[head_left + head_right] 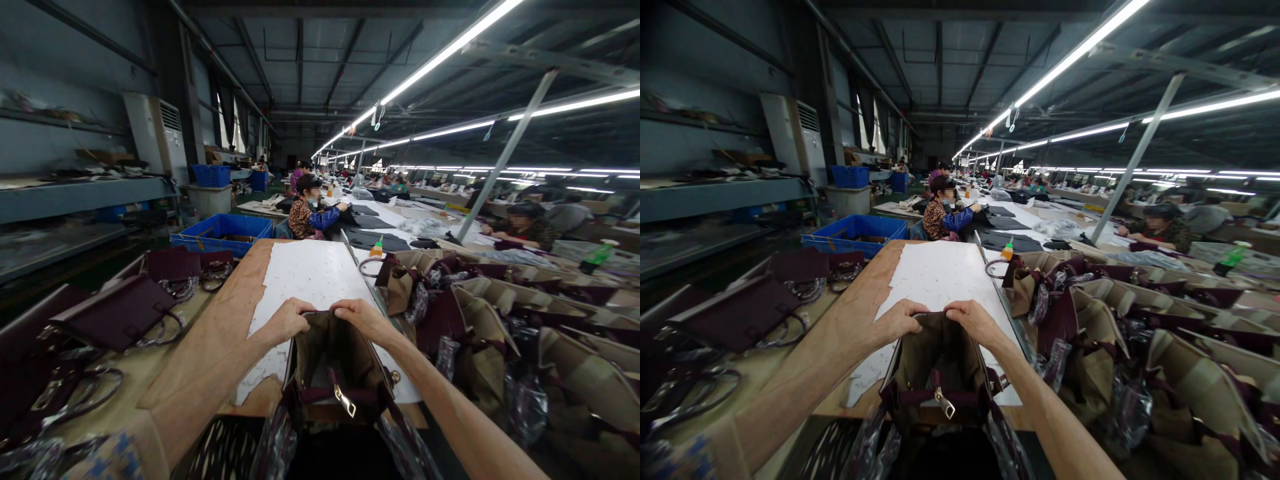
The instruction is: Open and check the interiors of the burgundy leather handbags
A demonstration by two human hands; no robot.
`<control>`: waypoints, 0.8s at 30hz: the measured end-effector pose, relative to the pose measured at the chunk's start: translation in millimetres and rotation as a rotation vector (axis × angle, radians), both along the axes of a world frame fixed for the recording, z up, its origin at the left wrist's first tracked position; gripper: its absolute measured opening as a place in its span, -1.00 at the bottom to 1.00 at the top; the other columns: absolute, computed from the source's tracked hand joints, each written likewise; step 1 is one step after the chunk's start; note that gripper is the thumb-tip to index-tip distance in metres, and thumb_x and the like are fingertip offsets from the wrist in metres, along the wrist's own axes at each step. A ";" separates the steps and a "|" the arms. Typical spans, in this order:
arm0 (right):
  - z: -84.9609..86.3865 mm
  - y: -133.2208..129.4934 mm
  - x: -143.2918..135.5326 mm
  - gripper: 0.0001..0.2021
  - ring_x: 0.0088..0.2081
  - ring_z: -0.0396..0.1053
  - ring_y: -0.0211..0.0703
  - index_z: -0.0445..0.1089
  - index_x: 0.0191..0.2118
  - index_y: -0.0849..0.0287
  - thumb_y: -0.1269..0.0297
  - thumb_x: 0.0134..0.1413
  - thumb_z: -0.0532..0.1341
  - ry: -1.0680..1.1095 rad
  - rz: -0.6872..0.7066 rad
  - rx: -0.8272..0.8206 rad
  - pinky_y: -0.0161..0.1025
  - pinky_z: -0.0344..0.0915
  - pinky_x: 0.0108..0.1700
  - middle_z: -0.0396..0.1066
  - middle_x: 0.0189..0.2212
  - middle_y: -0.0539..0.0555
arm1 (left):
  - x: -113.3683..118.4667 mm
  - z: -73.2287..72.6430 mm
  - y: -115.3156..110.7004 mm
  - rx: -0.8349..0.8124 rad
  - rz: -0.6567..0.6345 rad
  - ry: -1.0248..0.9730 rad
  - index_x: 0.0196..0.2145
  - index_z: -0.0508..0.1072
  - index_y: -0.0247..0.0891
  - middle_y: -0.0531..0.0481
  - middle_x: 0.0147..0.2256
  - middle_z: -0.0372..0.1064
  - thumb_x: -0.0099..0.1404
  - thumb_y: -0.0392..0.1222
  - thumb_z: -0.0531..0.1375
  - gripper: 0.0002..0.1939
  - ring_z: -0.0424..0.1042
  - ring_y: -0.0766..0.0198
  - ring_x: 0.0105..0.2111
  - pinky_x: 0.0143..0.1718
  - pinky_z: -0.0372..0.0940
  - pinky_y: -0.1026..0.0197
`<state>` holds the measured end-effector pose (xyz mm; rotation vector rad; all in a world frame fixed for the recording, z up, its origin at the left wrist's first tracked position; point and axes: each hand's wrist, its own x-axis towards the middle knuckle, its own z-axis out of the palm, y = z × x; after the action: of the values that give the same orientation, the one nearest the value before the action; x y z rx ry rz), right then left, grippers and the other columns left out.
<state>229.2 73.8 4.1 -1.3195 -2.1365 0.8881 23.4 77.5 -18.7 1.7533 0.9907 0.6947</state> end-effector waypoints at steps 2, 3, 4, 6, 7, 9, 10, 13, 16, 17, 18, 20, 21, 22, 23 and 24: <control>0.4 -0.8 -0.1 -0.69 -0.35 0.33 -0.17 0.46 -0.30 0.21 0.20 0.01 0.03 -0.015 0.011 -0.014 -0.29 0.18 -0.26 0.46 -0.41 0.01 | -1.5 -2.0 2.1 -0.009 -0.015 -0.010 -0.38 0.48 -0.38 0.10 -0.56 0.31 -0.23 -0.40 0.00 -0.59 0.22 0.33 -0.52 -0.54 0.04 0.35; 1.3 -2.2 -0.4 -0.70 -0.36 0.33 -0.18 0.46 -0.32 0.21 0.20 0.01 0.03 -0.037 0.002 0.001 -0.30 0.18 -0.28 0.45 -0.43 0.00 | -2.2 -2.7 3.1 -0.008 -0.023 -0.017 -0.38 0.48 -0.38 0.10 -0.55 0.31 -0.22 -0.40 0.00 -0.60 0.22 0.33 -0.52 -0.53 0.04 0.35; 2.6 -3.9 -0.8 -0.71 -0.37 0.32 -0.18 0.46 -0.33 0.20 0.20 0.02 0.03 -0.068 -0.012 0.030 -0.31 0.17 -0.29 0.45 -0.44 -0.01 | -2.6 -3.0 3.7 -0.009 -0.033 -0.025 -0.39 0.49 -0.38 0.10 -0.55 0.31 -0.21 -0.40 0.01 -0.61 0.22 0.33 -0.51 -0.52 0.05 0.35; 5.9 -7.6 -2.7 -0.73 -0.37 0.32 -0.20 0.45 -0.35 0.17 0.22 0.03 0.03 -0.151 -0.054 0.109 -0.33 0.15 -0.31 0.44 -0.46 -0.01 | -2.6 -2.1 3.8 -0.023 -0.053 -0.048 -0.38 0.49 -0.38 0.10 -0.54 0.32 -0.19 -0.39 0.03 -0.63 0.23 0.34 -0.51 -0.50 0.07 0.34; 7.7 -9.3 -4.0 -0.73 -0.37 0.32 -0.20 0.45 -0.35 0.16 0.23 0.04 0.02 -0.198 -0.075 0.150 -0.33 0.13 -0.32 0.43 -0.47 -0.01 | -2.1 -1.1 3.2 -0.035 -0.065 -0.064 -0.37 0.48 -0.37 0.10 -0.53 0.32 -0.17 -0.37 0.05 -0.65 0.23 0.34 -0.51 -0.49 0.08 0.34; 11.1 -11.7 -6.8 -0.72 -0.38 0.31 -0.22 0.44 -0.36 0.15 0.24 0.08 -0.01 -0.291 -0.107 0.209 -0.35 0.11 -0.34 0.42 -0.50 0.00 | -0.2 1.5 1.4 -0.044 -0.075 -0.078 -0.36 0.48 -0.37 0.11 -0.53 0.31 -0.11 -0.31 0.10 -0.70 0.21 0.35 -0.52 -0.49 0.08 0.34; 12.4 -12.6 -8.2 -0.72 -0.39 0.31 -0.22 0.43 -0.36 0.14 0.25 0.09 -0.02 -0.332 -0.118 0.221 -0.35 0.10 -0.35 0.41 -0.50 0.00 | 1.0 2.8 0.4 -0.029 -0.060 -0.068 -0.38 0.48 -0.37 0.11 -0.55 0.29 -0.07 -0.27 0.11 -0.74 0.18 0.36 -0.54 -0.50 0.06 0.34; 14.2 -14.1 -10.9 -0.70 -0.38 0.31 -0.23 0.43 -0.33 0.13 0.25 0.13 -0.05 -0.403 -0.131 0.224 -0.36 0.09 -0.35 0.42 -0.49 0.01 | 4.0 6.1 -1.5 0.098 0.032 0.027 -0.51 0.44 -0.37 0.13 -0.64 0.17 0.04 -0.15 0.09 -0.77 0.08 0.40 -0.59 -0.55 -0.03 0.33; 13.9 -14.8 -12.0 -0.69 -0.37 0.32 -0.23 0.42 -0.30 0.13 0.24 0.15 -0.06 -0.434 -0.115 0.247 -0.36 0.09 -0.35 0.43 -0.46 0.02 | 5.0 9.6 -1.0 0.232 0.090 0.137 -0.59 0.40 -0.36 0.14 -0.67 0.09 0.10 -0.15 0.04 -0.74 0.04 0.40 -0.59 -0.55 -0.06 0.32; 13.9 -14.9 -12.3 -0.69 -0.36 0.33 -0.23 0.42 -0.29 0.12 0.24 0.15 -0.06 -0.447 -0.109 0.257 -0.36 0.09 -0.34 0.44 -0.45 0.02 | 5.2 11.0 -0.5 0.262 0.094 0.181 -0.61 0.39 -0.35 0.14 -0.68 0.07 0.10 -0.16 0.03 -0.73 0.03 0.40 -0.60 -0.55 -0.07 0.32; 14.0 -15.1 -12.6 -0.69 -0.35 0.34 -0.23 0.43 -0.29 0.12 0.23 0.16 -0.06 -0.468 -0.110 0.263 -0.36 0.09 -0.33 0.44 -0.44 0.02 | 5.6 12.5 0.1 0.288 0.096 0.228 -0.62 0.38 -0.34 0.14 -0.69 0.05 0.10 -0.18 0.02 -0.73 0.03 0.40 -0.60 -0.56 -0.07 0.32; 15.2 -15.2 -13.6 -0.69 -0.33 0.35 -0.22 0.43 -0.27 0.11 0.23 0.16 -0.06 -0.528 -0.128 0.263 -0.36 0.10 -0.31 0.46 -0.42 0.03 | 7.3 15.2 1.0 0.327 0.099 0.312 -0.64 0.38 -0.33 0.14 -0.70 0.05 0.09 -0.19 0.02 -0.73 0.05 0.39 -0.60 -0.56 -0.07 0.32; 16.1 -15.3 -14.3 -0.70 -0.30 0.35 -0.21 0.43 -0.26 0.11 0.23 0.16 -0.05 -0.558 -0.138 0.268 -0.36 0.10 -0.29 0.46 -0.40 0.04 | 8.6 16.3 1.3 0.344 0.103 0.340 -0.64 0.38 -0.33 0.13 -0.70 0.09 0.09 -0.20 0.02 -0.74 0.07 0.38 -0.60 -0.54 -0.05 0.32; 17.3 -15.4 -15.1 -0.71 -0.27 0.35 -0.20 0.42 -0.24 0.10 0.23 0.15 -0.03 -0.579 -0.143 0.283 -0.36 0.11 -0.26 0.47 -0.36 0.05 | 10.3 17.1 1.4 0.358 0.109 0.357 -0.63 0.40 -0.33 0.11 -0.68 0.14 0.08 -0.20 0.03 -0.75 0.10 0.37 -0.59 -0.52 -0.03 0.32; 18.5 -15.3 -16.0 -0.73 -0.23 0.35 -0.19 0.41 -0.20 0.10 0.23 0.13 -0.01 -0.588 -0.138 0.308 -0.35 0.11 -0.23 0.47 -0.32 0.06 | 12.2 17.5 1.3 0.368 0.116 0.366 -0.61 0.41 -0.33 0.10 -0.66 0.20 0.08 -0.21 0.03 -0.76 0.14 0.36 -0.57 -0.50 -0.01 0.32; 19.6 -15.1 -17.1 -0.74 -0.19 0.34 -0.18 0.40 -0.17 0.09 0.24 0.12 0.01 -0.588 -0.124 0.336 -0.35 0.11 -0.21 0.46 -0.27 0.06 | 14.1 17.4 1.2 0.373 0.123 0.372 -0.60 0.42 -0.32 0.07 -0.64 0.25 0.07 -0.22 0.04 -0.77 0.17 0.34 -0.55 -0.48 0.01 0.31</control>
<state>212.1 58.6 23.7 -1.6428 -2.4453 0.0690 37.5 78.6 -1.2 2.2168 1.2913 0.6761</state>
